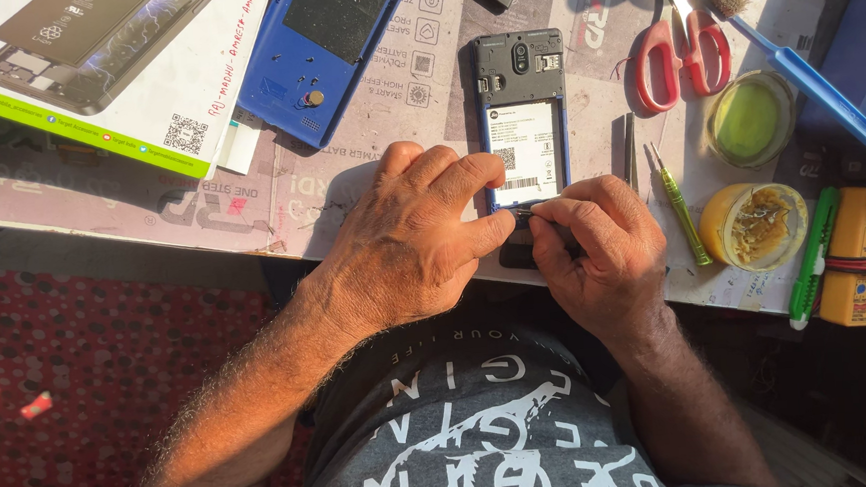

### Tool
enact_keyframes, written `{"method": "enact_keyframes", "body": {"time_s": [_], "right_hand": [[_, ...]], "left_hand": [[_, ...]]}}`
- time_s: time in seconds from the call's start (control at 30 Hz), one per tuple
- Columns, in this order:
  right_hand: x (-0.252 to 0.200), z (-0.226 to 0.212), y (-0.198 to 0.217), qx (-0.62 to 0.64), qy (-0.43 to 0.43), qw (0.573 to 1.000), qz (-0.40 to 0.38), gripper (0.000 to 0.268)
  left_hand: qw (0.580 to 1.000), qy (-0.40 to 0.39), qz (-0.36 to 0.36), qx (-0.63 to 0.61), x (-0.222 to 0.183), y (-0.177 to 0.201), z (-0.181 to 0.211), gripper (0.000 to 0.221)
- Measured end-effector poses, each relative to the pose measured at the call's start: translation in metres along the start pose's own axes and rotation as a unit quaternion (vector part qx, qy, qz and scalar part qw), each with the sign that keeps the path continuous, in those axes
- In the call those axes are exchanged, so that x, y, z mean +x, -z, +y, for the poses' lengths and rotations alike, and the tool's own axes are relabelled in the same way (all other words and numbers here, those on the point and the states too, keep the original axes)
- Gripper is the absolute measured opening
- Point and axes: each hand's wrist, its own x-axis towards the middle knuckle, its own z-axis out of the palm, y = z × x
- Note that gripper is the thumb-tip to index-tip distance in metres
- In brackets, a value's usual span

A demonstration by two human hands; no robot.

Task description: The person disassembles a mobile phone, removes the battery, and uses tweezers to manipulate small internal components. They apply adhesive tape to a part and continue adjusting internal pieces before placing the battery back into the chassis.

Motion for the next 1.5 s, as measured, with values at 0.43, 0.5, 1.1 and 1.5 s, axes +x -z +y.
{"method": "enact_keyframes", "body": {"time_s": [0.43, 0.5, 1.1, 1.5], "right_hand": [[0.0015, 0.0013, -0.0018, 0.008, 0.008, 1.000, -0.006, 0.011], [0.0012, 0.0010, -0.0017, 0.005, 0.009, 1.000, -0.006, 0.011], [0.0005, -0.0001, -0.0051, -0.005, -0.002, 1.000, -0.006, 0.010], [-0.0010, -0.0026, -0.0061, -0.002, -0.004, 1.000, 0.000, 0.010]], "left_hand": [[1.000, 0.007, 0.006, -0.003, 0.0016, -0.0007, -0.0015, 0.015], [1.000, 0.014, 0.010, -0.018, 0.0016, 0.0007, -0.0017, 0.008], [0.998, 0.011, 0.039, -0.055, 0.0028, 0.0018, -0.0069, 0.014], [0.997, 0.009, 0.057, -0.055, -0.0021, -0.0038, -0.0088, 0.011]]}}
